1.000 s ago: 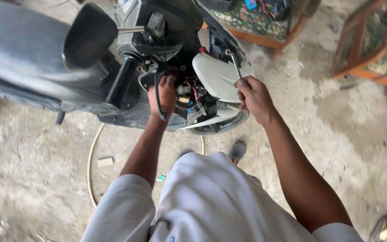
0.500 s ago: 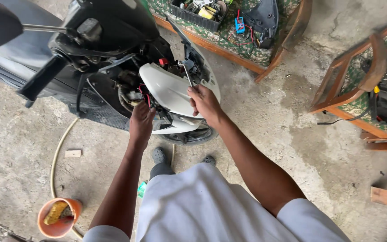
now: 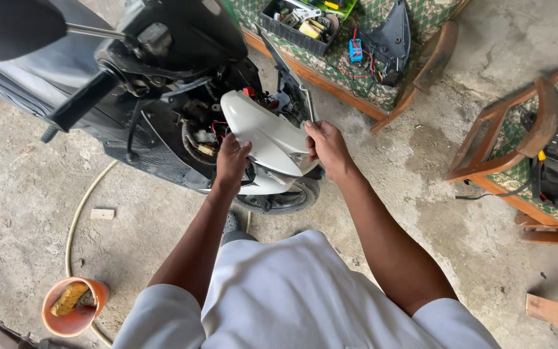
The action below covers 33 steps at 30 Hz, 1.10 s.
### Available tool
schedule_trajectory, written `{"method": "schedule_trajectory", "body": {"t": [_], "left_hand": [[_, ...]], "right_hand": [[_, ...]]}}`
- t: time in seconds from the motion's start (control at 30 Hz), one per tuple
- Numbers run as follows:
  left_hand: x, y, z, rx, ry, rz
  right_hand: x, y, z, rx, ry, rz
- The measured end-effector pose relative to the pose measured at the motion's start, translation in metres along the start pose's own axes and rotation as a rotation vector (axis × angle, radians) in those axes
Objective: The recorder is repairing the front electrical components and housing of a scooter using various tools.
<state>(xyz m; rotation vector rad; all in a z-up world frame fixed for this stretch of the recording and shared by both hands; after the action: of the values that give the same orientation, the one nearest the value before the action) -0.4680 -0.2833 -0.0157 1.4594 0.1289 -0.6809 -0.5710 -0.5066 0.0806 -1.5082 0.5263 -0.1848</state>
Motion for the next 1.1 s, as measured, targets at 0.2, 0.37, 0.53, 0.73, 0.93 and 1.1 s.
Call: {"method": "schedule_trajectory", "body": {"t": [0.2,0.37,0.53,0.73,0.93,1.1], "left_hand": [[0.002,-0.005,-0.002,-0.037,-0.083,0.022],[0.007,-0.028,-0.012,-0.096,-0.091,0.047],[0.005,-0.035,-0.022,-0.143,-0.135,0.042],[0.003,-0.042,-0.014,-0.236,-0.265,0.009],[-0.010,-0.035,-0.023,-0.234,-0.295,-0.029],[-0.042,-0.026,-0.040,-0.126,-0.293,-0.061]], "right_hand": [[0.017,-0.002,0.028,-0.048,-0.029,0.002],[0.026,0.000,0.055,-0.189,-0.058,-0.028],[0.040,-0.024,0.086,-0.442,-0.080,-0.204],[0.070,-0.020,0.117,-0.696,-0.217,-0.395],[0.094,0.013,0.103,-0.582,-0.206,-0.265],[0.061,0.012,0.119,-0.730,-0.242,-0.215]]}}
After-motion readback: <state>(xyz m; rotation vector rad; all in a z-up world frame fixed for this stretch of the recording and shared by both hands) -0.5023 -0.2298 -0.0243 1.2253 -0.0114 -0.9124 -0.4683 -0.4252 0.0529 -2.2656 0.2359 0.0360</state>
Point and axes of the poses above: each hand's wrist, its own x-axis towards the middle knuckle, its own z-axis out of the palm, y = z × x, the point moved 10 cm from there along x, towards the middle knuckle, and after that the axes turned 7 degrees about -z, right-handed, at the moved point
